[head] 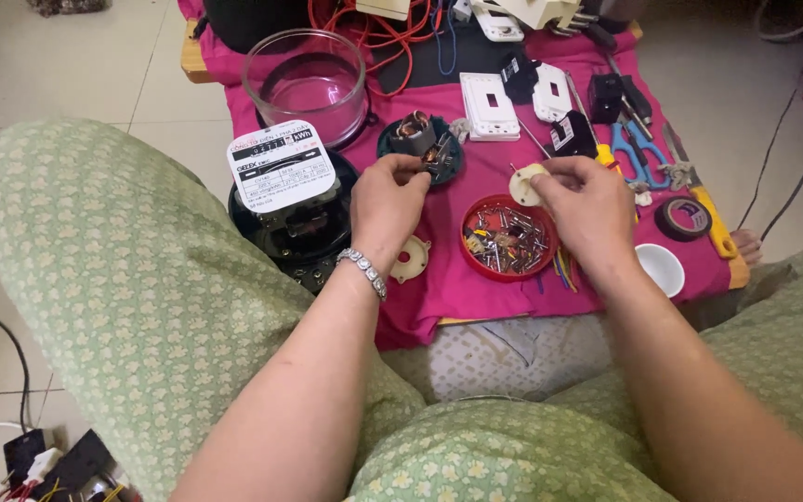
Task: Inspecting and assembling small motor components using a precision tool on a floor-based workspace.
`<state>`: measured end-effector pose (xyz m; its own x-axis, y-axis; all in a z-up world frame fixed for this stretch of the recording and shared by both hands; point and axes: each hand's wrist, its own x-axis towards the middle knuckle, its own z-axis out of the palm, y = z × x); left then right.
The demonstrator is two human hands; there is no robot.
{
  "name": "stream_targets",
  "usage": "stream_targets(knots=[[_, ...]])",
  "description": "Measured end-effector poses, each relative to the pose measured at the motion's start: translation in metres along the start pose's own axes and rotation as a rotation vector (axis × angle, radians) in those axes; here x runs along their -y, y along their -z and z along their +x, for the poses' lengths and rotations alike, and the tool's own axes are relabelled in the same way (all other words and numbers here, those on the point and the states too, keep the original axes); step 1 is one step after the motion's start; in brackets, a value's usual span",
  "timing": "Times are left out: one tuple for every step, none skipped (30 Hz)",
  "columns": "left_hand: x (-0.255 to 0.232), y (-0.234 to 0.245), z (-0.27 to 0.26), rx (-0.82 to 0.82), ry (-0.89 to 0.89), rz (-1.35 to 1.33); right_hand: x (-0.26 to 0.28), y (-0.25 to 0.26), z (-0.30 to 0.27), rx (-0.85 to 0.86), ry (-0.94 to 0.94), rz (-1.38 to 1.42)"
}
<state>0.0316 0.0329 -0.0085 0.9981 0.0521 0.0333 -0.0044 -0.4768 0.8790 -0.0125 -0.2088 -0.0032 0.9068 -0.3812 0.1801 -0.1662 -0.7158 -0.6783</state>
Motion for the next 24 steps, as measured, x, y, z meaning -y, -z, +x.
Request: stream_targets(knots=[[-0.005, 0.003, -0.002, 0.001, -0.002, -0.001, 0.002, 0.001, -0.001, -0.002, 0.000, 0.000], [-0.009, 0.006, -0.004, -0.048, -0.069, 0.033, 0.004, 0.001, -0.003, -0.026, -0.033, 0.044], [-0.014, 0.008, -0.006, -0.099, -0.136, 0.066, 0.005, 0.002, -0.004, -0.050, -0.064, 0.088], [-0.013, 0.006, -0.001, -0.098, -0.138, 0.065, 0.001, 0.001, -0.001, -0.052, -0.064, 0.088], [-0.011, 0.005, 0.003, -0.116, -0.187, 0.079, -0.004, 0.001, 0.001, -0.081, -0.028, 0.057], [-0.010, 0.003, 0.006, -0.133, -0.236, 0.092, -0.008, 0.000, 0.003, -0.110, 0.008, 0.025], [-0.007, 0.001, 0.009, -0.131, -0.237, 0.090, -0.010, 0.002, 0.002, -0.112, 0.007, 0.022], [-0.004, -0.001, 0.012, -0.103, -0.263, 0.126, -0.011, 0.004, 0.001, -0.143, 0.105, -0.038], [-0.002, -0.003, 0.015, -0.076, -0.291, 0.162, -0.011, 0.005, 0.002, -0.174, 0.203, -0.099], [-0.004, -0.003, 0.016, -0.073, -0.293, 0.159, -0.012, 0.007, 0.002, -0.177, 0.201, -0.101], [-0.006, -0.003, 0.015, -0.058, -0.287, 0.193, -0.012, 0.007, 0.001, -0.187, 0.241, -0.137], [-0.007, -0.002, 0.015, -0.044, -0.280, 0.226, -0.012, 0.007, 0.001, -0.198, 0.281, -0.172], [-0.006, -0.003, 0.015, -0.042, -0.278, 0.225, -0.012, 0.007, -0.001, -0.196, 0.280, -0.174], [-0.005, -0.003, 0.016, -0.036, -0.270, 0.256, -0.011, 0.007, -0.002, -0.180, 0.320, -0.213], [-0.005, -0.004, 0.018, -0.032, -0.264, 0.288, -0.011, 0.006, -0.003, -0.166, 0.362, -0.250], [-0.003, -0.006, 0.021, -0.033, -0.264, 0.287, -0.014, 0.003, 0.000, -0.166, 0.363, -0.251], [0.000, -0.007, 0.024, -0.036, -0.246, 0.283, -0.017, -0.001, 0.001, -0.149, 0.360, -0.248], [0.003, -0.008, 0.026, -0.038, -0.227, 0.280, -0.021, -0.005, 0.003, -0.133, 0.358, -0.245], [0.001, -0.007, 0.026, -0.038, -0.225, 0.280, -0.023, -0.007, 0.004, -0.130, 0.358, -0.245], [0.000, -0.007, 0.025, -0.035, -0.214, 0.284, -0.025, -0.008, 0.004, -0.110, 0.357, -0.265], [-0.002, -0.006, 0.024, -0.031, -0.203, 0.288, -0.027, -0.010, 0.004, -0.090, 0.356, -0.285], [-0.002, -0.007, 0.025, -0.030, -0.200, 0.288, -0.023, -0.007, 0.006, -0.087, 0.355, -0.286], [-0.001, -0.007, 0.026, -0.040, -0.203, 0.287, -0.020, -0.005, 0.006, -0.081, 0.353, -0.292], [0.000, -0.008, 0.027, -0.049, -0.205, 0.286, -0.018, -0.002, 0.007, -0.074, 0.352, -0.298]])
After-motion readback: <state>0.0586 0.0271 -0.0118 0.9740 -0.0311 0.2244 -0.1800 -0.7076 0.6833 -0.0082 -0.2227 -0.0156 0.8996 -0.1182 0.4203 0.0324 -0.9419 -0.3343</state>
